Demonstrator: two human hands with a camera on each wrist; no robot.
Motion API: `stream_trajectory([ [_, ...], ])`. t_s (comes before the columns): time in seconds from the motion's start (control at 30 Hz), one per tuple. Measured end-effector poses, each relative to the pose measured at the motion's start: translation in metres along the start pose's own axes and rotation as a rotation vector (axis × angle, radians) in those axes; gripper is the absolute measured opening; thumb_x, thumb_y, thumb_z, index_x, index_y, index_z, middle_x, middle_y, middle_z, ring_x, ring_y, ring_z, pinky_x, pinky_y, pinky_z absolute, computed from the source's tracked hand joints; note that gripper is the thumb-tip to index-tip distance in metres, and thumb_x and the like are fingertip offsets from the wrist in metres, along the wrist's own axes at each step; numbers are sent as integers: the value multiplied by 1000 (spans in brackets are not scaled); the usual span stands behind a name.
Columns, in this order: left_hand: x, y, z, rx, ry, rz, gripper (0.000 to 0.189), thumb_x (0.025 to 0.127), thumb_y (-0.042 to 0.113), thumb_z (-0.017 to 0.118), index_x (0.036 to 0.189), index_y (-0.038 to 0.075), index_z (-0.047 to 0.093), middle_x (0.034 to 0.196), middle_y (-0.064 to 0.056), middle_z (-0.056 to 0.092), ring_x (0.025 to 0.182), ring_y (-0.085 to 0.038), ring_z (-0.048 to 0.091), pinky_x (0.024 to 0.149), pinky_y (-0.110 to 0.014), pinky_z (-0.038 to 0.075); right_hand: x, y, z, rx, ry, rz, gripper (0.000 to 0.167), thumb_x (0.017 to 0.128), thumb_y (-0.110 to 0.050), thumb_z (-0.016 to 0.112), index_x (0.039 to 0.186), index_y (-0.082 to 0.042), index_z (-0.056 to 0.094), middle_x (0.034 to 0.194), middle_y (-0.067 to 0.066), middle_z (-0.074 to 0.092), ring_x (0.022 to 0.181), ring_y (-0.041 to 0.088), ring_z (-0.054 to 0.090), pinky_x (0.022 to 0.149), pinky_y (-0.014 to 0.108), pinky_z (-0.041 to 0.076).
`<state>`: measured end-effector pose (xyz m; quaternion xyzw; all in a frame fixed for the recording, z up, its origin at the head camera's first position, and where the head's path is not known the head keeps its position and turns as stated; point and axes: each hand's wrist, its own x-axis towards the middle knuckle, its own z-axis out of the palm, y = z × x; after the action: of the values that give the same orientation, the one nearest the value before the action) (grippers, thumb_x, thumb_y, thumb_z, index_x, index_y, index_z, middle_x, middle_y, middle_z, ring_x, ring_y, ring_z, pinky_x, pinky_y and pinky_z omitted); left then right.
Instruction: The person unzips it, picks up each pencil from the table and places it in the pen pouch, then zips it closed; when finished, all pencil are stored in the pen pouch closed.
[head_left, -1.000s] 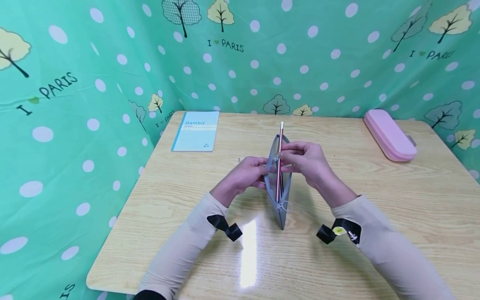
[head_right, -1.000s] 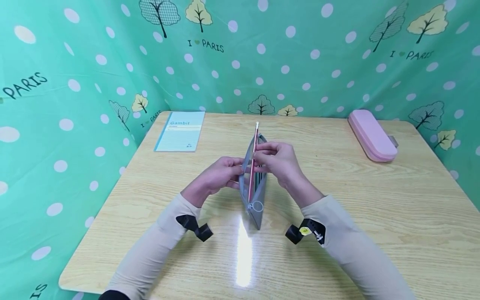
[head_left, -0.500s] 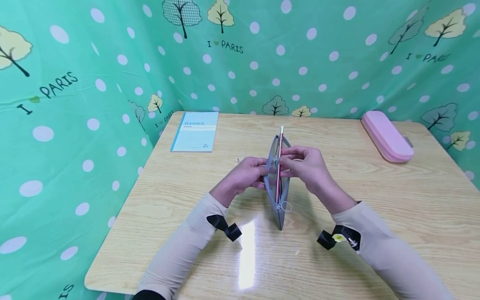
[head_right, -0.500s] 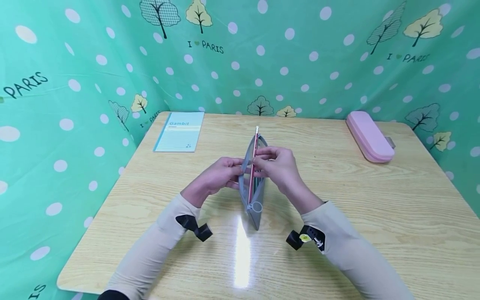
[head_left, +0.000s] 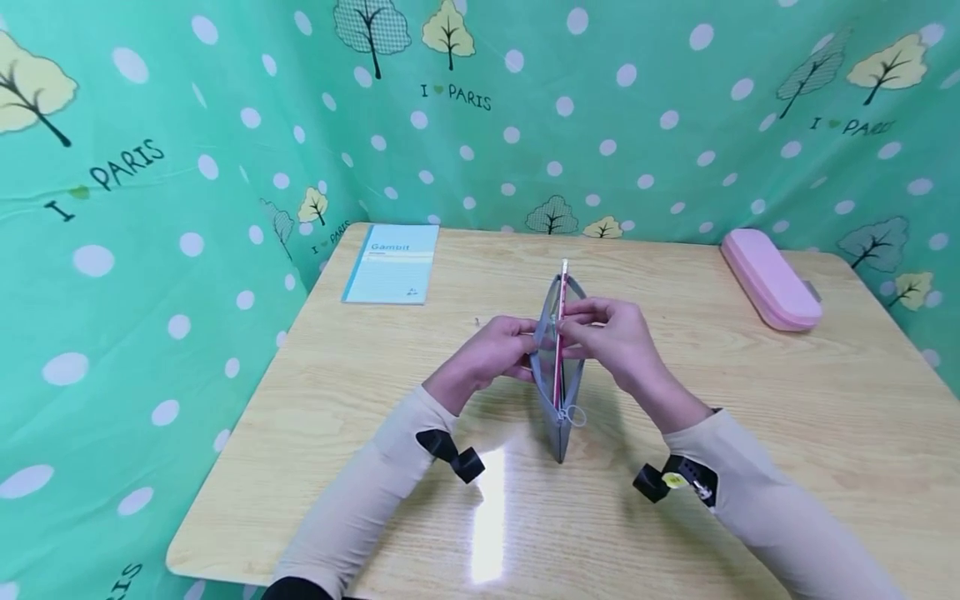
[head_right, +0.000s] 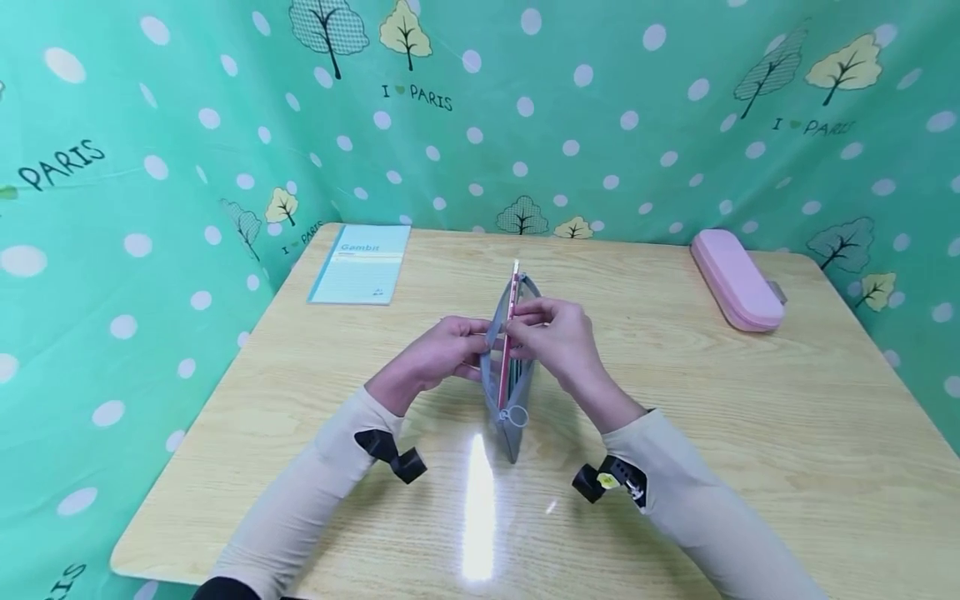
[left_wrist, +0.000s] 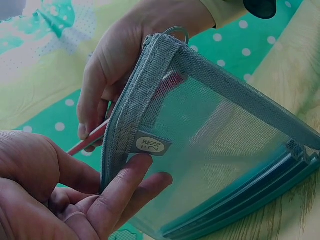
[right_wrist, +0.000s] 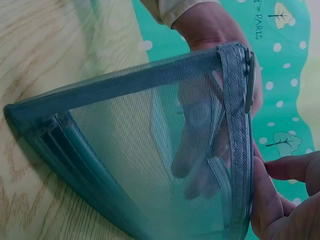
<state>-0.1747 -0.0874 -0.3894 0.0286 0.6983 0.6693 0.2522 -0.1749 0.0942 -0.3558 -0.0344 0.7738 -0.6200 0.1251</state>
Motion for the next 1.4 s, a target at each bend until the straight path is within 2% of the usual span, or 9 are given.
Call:
stream_trajectory([
  [0.27,-2,2,-2,22,12,9,38,105,1,46,141,-8,57,121,-27,69,91,-23,71,81,-35,66,-8,-4,-14,-128,-9,-62,39,96,-5,66,129,14,59,105,16,64,78,11,70,72,30,66],
  [0.5,-3,2,-3,17,-6,8,40,106,3,48,145,-8,53,127,-29,67,86,-19,71,81,-35,66,-23,-5,-34,-363,-55,-257,26,100,-11,66,118,7,69,93,16,72,69,11,67,56,29,63],
  [0.6,-3,3,-4,18,-1,8,40,106,5,51,145,-7,53,125,-28,69,83,-16,70,81,-35,66,-29,-1,-39,-444,-116,-411,19,97,-6,69,112,4,74,86,9,73,67,9,66,52,27,60],
  [0.7,-2,2,-5,18,4,12,39,106,5,51,143,-7,55,122,-27,70,81,-15,70,80,-35,66,-34,6,-41,-520,-193,-643,19,89,-3,76,108,0,76,83,2,74,68,6,65,52,22,58],
  [0.83,-2,0,-7,25,5,16,38,106,4,49,141,-7,57,118,-26,71,80,-14,69,79,-34,66,-39,20,-38,-659,-254,-960,29,84,-21,85,107,-6,76,87,-2,75,69,6,65,51,14,53],
  [0.97,-2,-1,-7,18,3,15,38,106,4,48,142,-7,56,121,-27,70,81,-15,69,80,-35,66,-44,32,-32,-806,-219,-1134,41,81,-42,86,105,-9,76,87,-3,75,63,5,63,50,11,49],
  [1.13,-1,-2,-5,18,-5,19,39,106,4,48,143,-7,55,120,-27,69,80,-15,68,80,-35,66,-46,36,-26,-883,-155,-1265,29,76,-26,88,99,-11,77,85,-2,75,61,7,65,46,18,51],
  [1.23,0,-2,-4,15,-3,16,39,106,4,49,142,-7,56,119,-27,70,80,-15,68,79,-34,66,-46,35,-25,-883,-143,-1316,9,93,-22,75,92,-13,78,85,-1,74,62,8,66,45,21,52],
  [1.4,0,-3,-4,-5,2,6,37,106,5,51,141,-8,57,119,-27,70,82,-17,70,80,-35,66,-50,30,-23,-880,-98,-1349,42,110,-27,47,84,-15,78,87,1,73,59,8,62,43,19,49],
])
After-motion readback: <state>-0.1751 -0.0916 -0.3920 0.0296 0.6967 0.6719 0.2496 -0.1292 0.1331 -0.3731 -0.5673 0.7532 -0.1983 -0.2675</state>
